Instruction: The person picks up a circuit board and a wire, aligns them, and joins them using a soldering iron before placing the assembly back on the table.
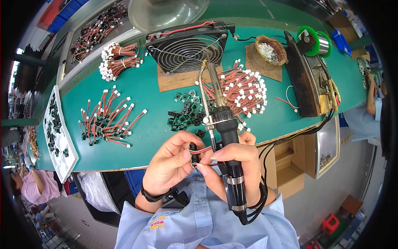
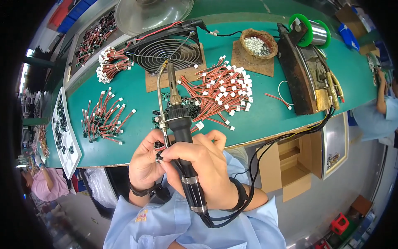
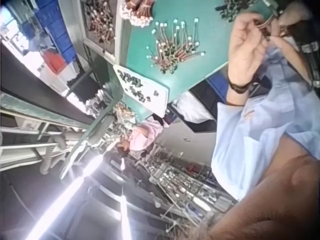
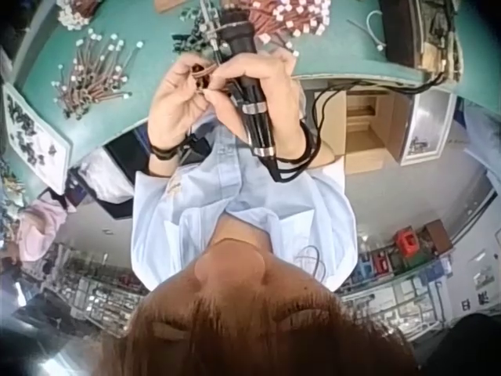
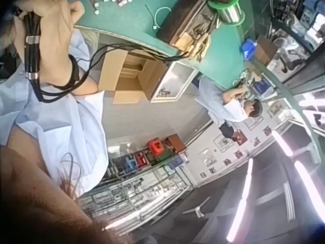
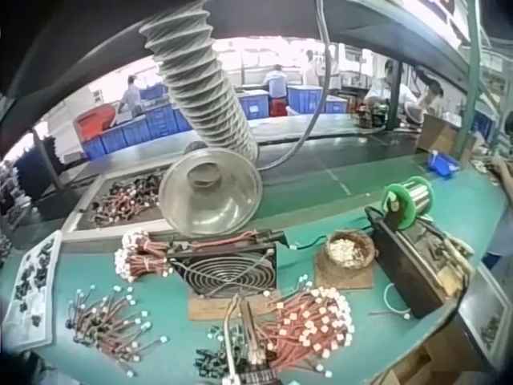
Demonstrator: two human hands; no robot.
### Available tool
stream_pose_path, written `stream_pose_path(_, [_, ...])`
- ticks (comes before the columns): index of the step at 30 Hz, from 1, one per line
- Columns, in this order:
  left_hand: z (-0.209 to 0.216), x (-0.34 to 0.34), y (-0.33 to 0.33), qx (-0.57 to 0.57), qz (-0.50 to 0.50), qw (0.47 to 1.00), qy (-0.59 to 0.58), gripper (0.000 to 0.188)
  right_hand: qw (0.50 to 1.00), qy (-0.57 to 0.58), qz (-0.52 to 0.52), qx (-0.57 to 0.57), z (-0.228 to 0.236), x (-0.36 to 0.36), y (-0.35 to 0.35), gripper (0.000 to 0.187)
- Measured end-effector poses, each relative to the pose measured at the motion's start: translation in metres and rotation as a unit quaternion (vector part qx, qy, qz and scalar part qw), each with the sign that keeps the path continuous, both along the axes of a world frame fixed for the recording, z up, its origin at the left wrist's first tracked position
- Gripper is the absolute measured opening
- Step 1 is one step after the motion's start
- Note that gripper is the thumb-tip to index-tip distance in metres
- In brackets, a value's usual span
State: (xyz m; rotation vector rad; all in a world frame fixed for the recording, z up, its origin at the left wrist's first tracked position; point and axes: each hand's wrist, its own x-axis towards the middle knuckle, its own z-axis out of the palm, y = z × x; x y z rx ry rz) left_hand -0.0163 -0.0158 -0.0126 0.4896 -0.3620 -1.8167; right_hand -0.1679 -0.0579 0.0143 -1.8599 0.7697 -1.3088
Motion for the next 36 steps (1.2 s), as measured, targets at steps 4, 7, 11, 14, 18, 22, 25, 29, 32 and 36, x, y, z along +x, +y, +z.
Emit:
stream_pose_path(4, [-0.0002, -0.0011, 0.0006, -0.001, 0.014, 0.999, -0.029, 0.022, 0.999, 0.047, 0.02, 0.017, 0.0031, -0.0041, 0.0007, 0.041])
stream_pose_path(7, [0.0002, -0.0016, 0.001, 0.001, 0.019, 0.999, -0.039, 0.023, 0.999, 0.049, 0.015, 0.017, 0.0059, -0.0044, 0.0005, 0.041])
stream_pose_path(11, [-0.0017, -0.0018, 0.0, -0.013, 0.022, 0.999, -0.021, 0.023, 0.999, 0.044, 0.018, 0.026, 0.0068, -0.0053, 0.0017, 0.041])
stream_pose_path(14, [-0.0007, -0.0031, -0.0013, -0.021, 0.02, 1.0, -0.011, 0.023, 0.999, 0.037, 0.016, 0.028, 0.0065, -0.0054, 0.0027, 0.041])
stream_pose_path(18, [0.0011, -0.0045, -0.0015, -0.021, 0.022, 0.999, -0.015, 0.024, 1.0, 0.023, 0.011, 0.019, 0.0057, -0.0035, 0.003, 0.04])
stream_pose_path(22, [0.0013, -0.0057, -0.0007, -0.017, 0.029, 0.999, -0.013, 0.025, 1.0, 0.016, 0.015, 0.014, 0.0063, -0.0036, 0.0029, 0.039])
stream_pose_path(25, [0.0003, -0.0059, 0.0001, -0.023, 0.032, 0.999, -0.011, 0.026, 0.999, 0.018, 0.021, 0.016, 0.0078, -0.0043, 0.0033, 0.039])
stream_pose_path(29, [-0.0012, -0.0055, 0.0017, -0.026, 0.039, 0.999, -0.027, 0.026, 1.0, 0.014, 0.019, 0.016, 0.0083, -0.0039, 0.0041, 0.04])
stream_pose_path(32, [-0.0014, -0.0065, 0.0015, -0.045, 0.057, 0.996, -0.052, 0.027, 1.0, 0.011, 0.013, 0.018, 0.0075, -0.0036, 0.0043, 0.04])
stream_pose_path(36, [0.0013, -0.0061, 0.0029, -0.024, 0.06, 0.996, -0.069, 0.028, 0.999, -0.038, -0.013, -0.005, 0.0038, 0.0015, 0.0036, 0.041])
